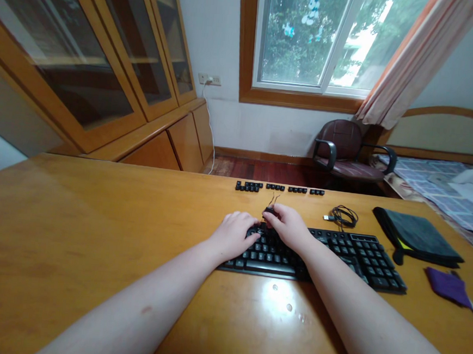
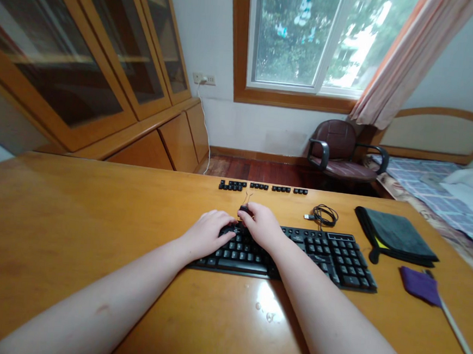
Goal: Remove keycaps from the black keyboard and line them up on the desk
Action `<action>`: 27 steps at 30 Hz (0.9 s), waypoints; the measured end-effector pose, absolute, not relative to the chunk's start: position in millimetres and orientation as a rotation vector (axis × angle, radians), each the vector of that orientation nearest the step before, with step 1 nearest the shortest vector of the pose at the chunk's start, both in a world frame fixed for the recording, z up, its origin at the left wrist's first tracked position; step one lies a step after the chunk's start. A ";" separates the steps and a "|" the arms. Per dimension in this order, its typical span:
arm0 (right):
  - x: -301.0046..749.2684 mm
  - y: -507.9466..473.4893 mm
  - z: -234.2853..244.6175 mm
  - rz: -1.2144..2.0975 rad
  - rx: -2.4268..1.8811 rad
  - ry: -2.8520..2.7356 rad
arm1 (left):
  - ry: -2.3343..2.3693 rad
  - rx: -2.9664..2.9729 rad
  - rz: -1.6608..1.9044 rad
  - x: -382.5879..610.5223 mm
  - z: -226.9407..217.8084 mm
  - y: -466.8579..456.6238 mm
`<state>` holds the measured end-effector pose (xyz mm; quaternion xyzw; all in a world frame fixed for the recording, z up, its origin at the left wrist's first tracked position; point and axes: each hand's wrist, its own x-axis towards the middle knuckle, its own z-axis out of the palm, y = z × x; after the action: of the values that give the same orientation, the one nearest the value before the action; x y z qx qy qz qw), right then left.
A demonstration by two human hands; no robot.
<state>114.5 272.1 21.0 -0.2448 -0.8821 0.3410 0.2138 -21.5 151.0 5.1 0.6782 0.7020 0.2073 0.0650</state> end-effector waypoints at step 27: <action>119.8 264.0 5.3 0.561 -0.568 -2.631 | 2.205 1.898 0.702 -9.3 1.8 155.5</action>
<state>119.8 264.0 5.3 -0.2026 -0.9386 0.2001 0.1947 -9.3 155.5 1.8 0.6325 0.7346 0.2339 0.0743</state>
